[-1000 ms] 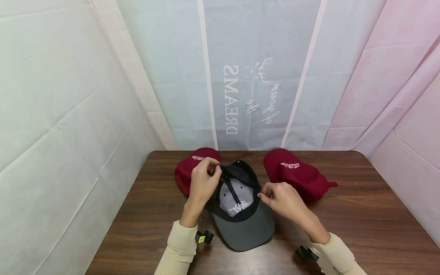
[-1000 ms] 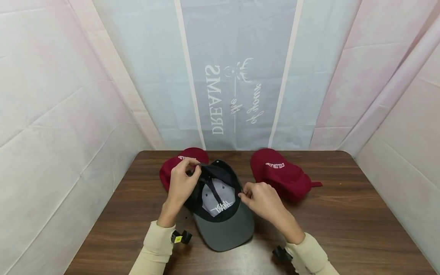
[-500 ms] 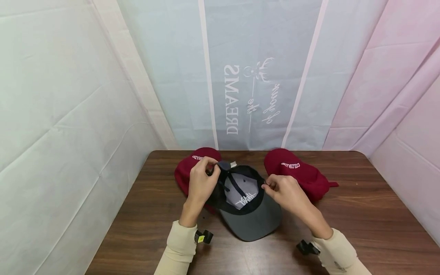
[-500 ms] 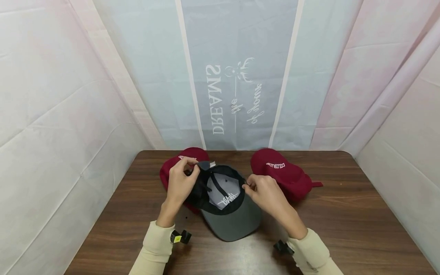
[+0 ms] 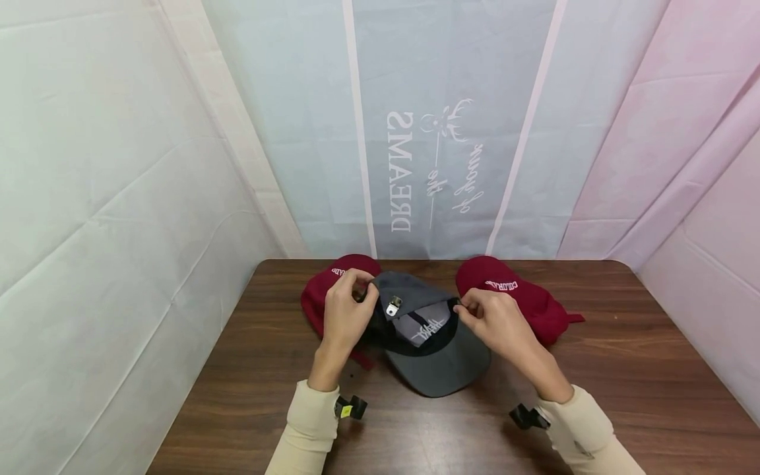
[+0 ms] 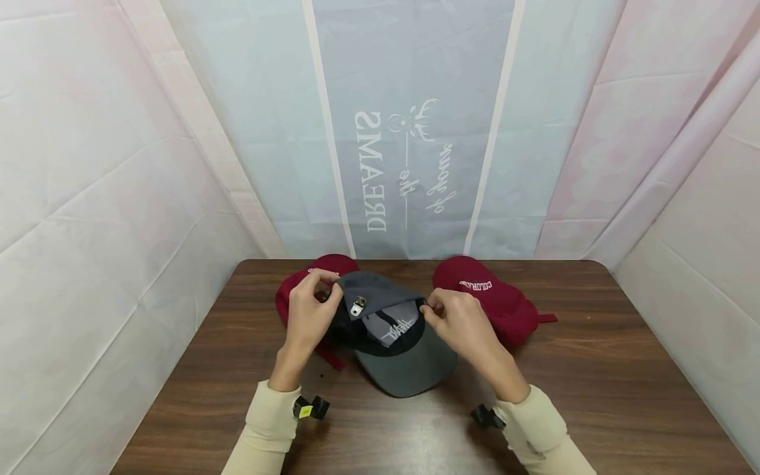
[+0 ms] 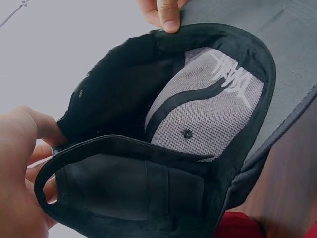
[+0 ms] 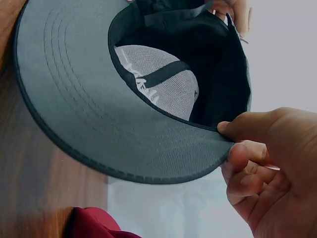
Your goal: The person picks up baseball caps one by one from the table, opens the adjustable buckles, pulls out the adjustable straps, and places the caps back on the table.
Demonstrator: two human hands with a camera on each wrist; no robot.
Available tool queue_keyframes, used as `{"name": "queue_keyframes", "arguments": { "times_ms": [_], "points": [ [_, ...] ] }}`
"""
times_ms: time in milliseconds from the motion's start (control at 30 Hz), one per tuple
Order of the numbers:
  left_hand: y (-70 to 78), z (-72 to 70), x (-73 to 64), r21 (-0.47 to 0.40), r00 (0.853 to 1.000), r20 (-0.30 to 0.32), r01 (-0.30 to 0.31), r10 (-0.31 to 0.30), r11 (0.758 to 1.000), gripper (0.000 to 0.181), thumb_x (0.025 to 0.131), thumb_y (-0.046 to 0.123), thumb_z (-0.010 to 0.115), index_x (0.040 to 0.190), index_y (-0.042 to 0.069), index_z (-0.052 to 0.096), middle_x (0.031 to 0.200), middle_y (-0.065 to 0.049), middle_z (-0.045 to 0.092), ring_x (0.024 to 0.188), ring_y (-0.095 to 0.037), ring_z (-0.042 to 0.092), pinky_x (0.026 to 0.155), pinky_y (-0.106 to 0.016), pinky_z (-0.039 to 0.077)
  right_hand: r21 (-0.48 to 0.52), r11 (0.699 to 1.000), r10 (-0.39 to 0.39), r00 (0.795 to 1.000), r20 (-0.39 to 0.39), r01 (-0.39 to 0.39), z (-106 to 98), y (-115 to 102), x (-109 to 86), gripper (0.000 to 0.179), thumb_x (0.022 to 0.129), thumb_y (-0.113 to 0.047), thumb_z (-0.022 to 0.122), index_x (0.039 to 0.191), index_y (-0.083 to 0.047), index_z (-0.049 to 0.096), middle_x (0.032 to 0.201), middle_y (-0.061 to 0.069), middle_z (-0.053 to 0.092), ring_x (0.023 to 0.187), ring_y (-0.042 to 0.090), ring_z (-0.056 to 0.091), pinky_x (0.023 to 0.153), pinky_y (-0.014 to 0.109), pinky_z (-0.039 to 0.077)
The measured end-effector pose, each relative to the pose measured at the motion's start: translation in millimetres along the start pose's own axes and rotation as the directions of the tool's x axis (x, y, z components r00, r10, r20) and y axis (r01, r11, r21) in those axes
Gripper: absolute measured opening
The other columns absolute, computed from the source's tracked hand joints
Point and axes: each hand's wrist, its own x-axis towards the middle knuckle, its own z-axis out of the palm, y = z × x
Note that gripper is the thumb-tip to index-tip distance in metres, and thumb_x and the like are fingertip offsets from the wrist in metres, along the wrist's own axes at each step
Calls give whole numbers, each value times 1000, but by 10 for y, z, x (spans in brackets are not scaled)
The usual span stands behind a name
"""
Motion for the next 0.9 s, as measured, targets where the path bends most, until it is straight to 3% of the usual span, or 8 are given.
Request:
{"name": "queue_keyframes", "arguments": {
  "times_ms": [400,900],
  "points": [
    [-7,-2,11,-14,1000,-27,-8,7,1000,7,93,0,70,97,6,72,86,-8,72,70,-17,65,63,-27,55,-26,998,-55,994,-97,53,-40,48,87,17,83,-6,88,88,-13,74,75,-1,67,63,9,53,57,24,51],
    [-20,-5,23,-46,998,-56,-7,5,999,8,92,-1,69,98,5,70,88,-10,73,71,-19,69,64,-27,57,-69,986,-163,959,-233,151,-26,110,198,23,86,-5,84,81,-16,64,75,-2,56,64,7,48,57,24,43]
  ]
}}
